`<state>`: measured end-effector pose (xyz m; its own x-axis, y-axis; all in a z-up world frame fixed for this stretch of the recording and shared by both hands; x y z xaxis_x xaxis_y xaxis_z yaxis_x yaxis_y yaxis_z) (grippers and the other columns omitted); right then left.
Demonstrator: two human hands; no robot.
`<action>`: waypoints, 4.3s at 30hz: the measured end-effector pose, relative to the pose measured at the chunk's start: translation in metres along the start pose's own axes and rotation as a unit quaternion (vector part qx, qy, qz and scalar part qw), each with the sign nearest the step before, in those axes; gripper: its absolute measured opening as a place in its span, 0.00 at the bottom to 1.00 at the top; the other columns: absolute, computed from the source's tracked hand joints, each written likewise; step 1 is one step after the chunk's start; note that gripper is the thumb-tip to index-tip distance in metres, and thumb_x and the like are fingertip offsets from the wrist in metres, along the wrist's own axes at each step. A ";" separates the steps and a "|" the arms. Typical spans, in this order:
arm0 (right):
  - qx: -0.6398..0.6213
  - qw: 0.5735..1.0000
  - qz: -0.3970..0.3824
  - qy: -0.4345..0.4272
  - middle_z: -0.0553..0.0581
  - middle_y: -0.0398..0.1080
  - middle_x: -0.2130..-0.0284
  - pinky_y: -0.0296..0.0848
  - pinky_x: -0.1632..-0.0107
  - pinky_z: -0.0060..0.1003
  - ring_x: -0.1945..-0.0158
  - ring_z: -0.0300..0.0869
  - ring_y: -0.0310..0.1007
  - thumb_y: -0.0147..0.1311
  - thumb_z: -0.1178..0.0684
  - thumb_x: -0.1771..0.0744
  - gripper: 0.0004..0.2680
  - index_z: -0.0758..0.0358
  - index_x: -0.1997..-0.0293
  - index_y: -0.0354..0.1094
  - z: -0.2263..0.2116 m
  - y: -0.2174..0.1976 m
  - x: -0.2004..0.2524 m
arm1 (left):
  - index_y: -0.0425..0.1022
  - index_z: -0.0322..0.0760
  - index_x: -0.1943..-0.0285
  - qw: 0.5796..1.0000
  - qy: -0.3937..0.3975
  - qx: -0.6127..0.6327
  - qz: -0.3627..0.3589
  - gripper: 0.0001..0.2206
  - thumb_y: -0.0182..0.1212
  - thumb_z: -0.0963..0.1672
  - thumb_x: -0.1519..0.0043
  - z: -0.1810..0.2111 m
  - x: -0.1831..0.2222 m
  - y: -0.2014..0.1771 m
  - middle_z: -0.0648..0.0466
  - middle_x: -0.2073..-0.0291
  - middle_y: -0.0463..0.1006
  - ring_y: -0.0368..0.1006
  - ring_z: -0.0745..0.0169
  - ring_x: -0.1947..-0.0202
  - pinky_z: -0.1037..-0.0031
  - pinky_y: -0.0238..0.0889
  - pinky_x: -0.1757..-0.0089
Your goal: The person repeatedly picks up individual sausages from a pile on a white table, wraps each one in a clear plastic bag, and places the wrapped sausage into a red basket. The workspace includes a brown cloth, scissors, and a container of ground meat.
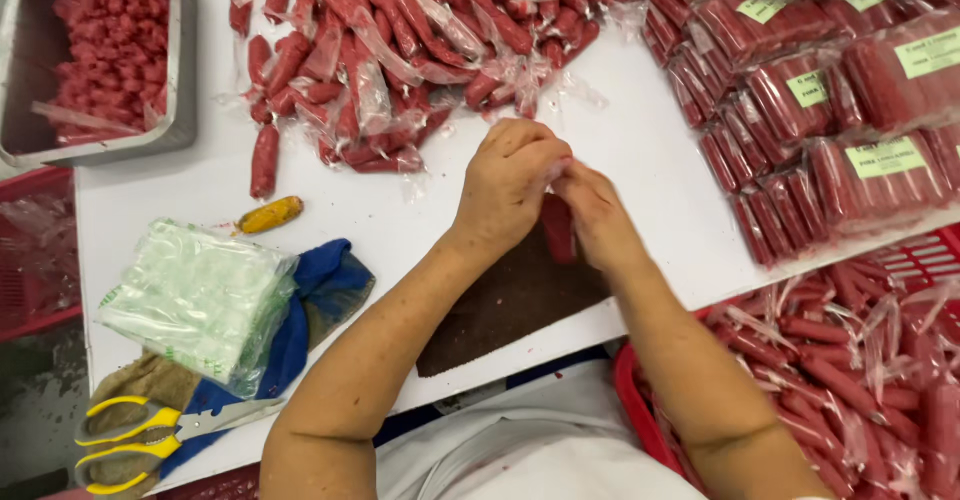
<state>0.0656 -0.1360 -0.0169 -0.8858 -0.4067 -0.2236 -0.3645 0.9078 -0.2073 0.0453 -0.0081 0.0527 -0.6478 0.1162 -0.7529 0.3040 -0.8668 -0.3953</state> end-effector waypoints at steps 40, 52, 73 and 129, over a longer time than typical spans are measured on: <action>-0.411 0.886 0.108 0.188 0.68 0.77 0.64 0.77 0.69 0.39 0.78 0.50 0.75 0.61 0.61 0.36 0.04 0.72 0.62 0.72 0.019 0.084 0.155 | 0.71 0.31 0.67 0.610 -0.496 0.611 0.098 0.07 0.55 0.38 0.35 0.072 0.245 0.037 0.58 0.86 0.57 0.51 0.71 0.88 0.76 0.61 0.81; 0.143 0.941 -0.250 -0.176 0.47 0.79 0.68 0.51 0.32 0.55 0.37 0.59 0.60 0.58 0.60 0.36 0.04 0.54 0.67 0.78 -0.097 0.065 0.089 | 0.75 0.30 0.70 0.691 -0.538 0.483 0.012 0.09 0.60 0.40 0.36 0.031 0.185 -0.038 0.52 0.86 0.66 0.57 0.70 0.91 0.79 0.60 0.88; -0.061 0.992 0.109 -0.022 0.63 0.80 0.67 0.76 0.49 0.37 0.54 0.46 0.80 0.68 0.60 0.39 0.13 0.69 0.56 0.67 -0.004 0.072 0.116 | 0.67 0.32 0.31 0.938 -0.295 0.136 0.119 0.28 0.69 0.43 0.41 0.048 0.168 -0.040 0.49 0.53 0.67 0.66 0.67 0.73 0.74 0.66 0.67; 0.261 0.840 -0.338 -0.333 0.62 0.70 0.57 0.66 0.61 0.47 0.63 0.55 0.65 0.41 0.62 0.32 0.08 0.65 0.55 0.69 -0.050 0.106 0.169 | 0.74 0.28 0.62 0.560 -0.634 0.530 -0.056 0.09 0.53 0.41 0.32 0.080 0.323 -0.019 0.55 0.89 0.59 0.50 0.70 0.90 0.77 0.60 0.82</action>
<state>-0.1373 -0.1034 -0.0291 -0.1062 -0.9370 -0.3329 -0.3901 0.3472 -0.8528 -0.2261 0.0070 -0.1409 -0.8004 0.3445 0.4907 0.0613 -0.7671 0.6386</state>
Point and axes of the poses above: each hand's wrist, its own x-axis away from the middle knuckle, its own y-axis out of the palm, z = x × y, the point moved 7 cm from there along -x, towards the middle knuckle
